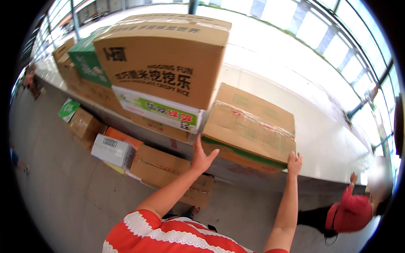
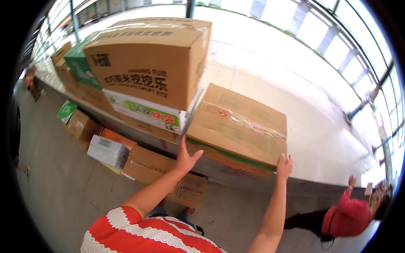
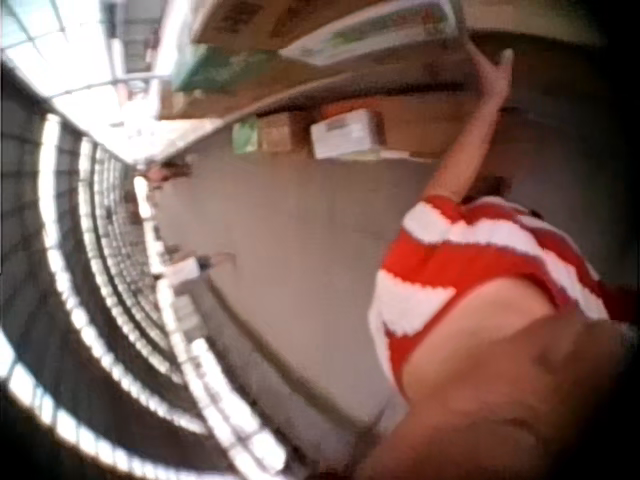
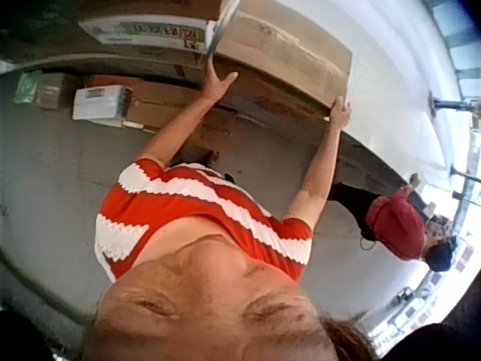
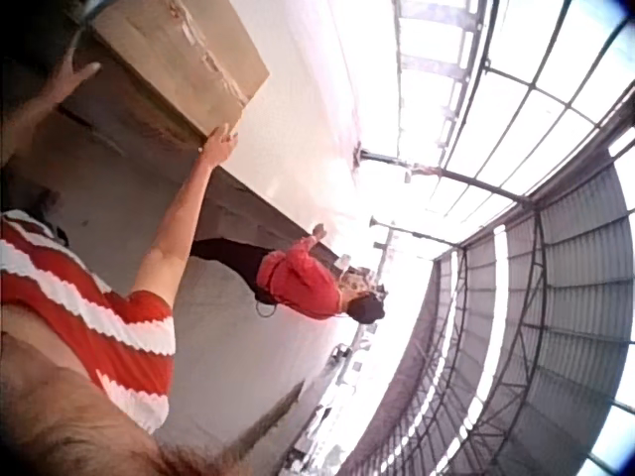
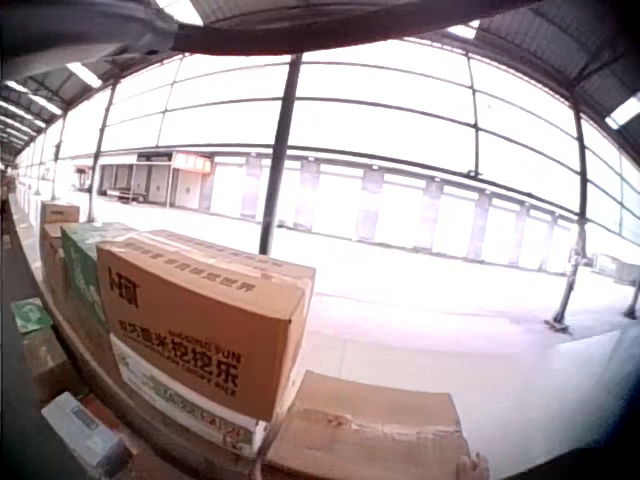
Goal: The person receives cardboard boxes from a woman in a red shirt and stacks them on a raised concrete ledge. The person handles boxes of various sizes, placing them one by one onto the ledge in a covered outdoor area.
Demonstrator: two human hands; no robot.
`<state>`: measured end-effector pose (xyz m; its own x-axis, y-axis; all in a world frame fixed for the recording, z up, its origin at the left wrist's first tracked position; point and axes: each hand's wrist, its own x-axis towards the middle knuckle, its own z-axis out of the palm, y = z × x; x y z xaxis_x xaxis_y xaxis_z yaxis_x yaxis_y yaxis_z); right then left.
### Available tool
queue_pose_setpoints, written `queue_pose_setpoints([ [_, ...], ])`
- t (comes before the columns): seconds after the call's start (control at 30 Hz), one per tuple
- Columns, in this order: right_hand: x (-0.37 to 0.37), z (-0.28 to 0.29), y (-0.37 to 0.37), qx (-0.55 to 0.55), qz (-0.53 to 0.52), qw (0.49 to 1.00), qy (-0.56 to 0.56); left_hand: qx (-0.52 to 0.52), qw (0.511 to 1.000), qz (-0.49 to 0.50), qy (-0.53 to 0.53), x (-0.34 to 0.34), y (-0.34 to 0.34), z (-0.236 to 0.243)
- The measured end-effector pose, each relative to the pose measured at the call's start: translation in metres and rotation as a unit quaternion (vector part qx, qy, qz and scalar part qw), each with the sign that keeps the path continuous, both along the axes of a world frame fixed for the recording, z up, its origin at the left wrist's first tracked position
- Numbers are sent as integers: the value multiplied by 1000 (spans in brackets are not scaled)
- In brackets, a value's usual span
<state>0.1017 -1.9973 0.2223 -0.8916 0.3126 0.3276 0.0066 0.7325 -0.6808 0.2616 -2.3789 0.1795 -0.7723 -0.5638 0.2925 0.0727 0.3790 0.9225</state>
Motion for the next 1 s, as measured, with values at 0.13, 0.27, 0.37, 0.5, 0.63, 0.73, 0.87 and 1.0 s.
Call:
queue_pose_setpoints([
  [0.13,49,-9,-29,30,-70,995,70,32,998,-45,-39,15,-8,-8],
  [0.27,89,-2,-75,32,-34,998,34,73,990,-86,-89,36,-21,-29],
  [0.37,98,8,-111,63,-22,997,35,129,981,-117,-88,50,-34,-47],
  [0.5,93,9,-144,83,-52,995,-16,155,973,-144,-98,68,-77,-69],
  [0.63,94,10,-148,9,-72,995,-68,139,970,-158,-121,82,-115,-81],
  [0.73,97,16,-150,22,-81,991,-107,153,961,-143,-181,91,-128,-76],
  [0.87,99,27,-155,33,-96,983,-154,145,953,-173,-201,96,-124,-54],
  [1.0,107,21,-162,3,-93,985,-145,144,941,-228,-203,99,-122,-49],
])
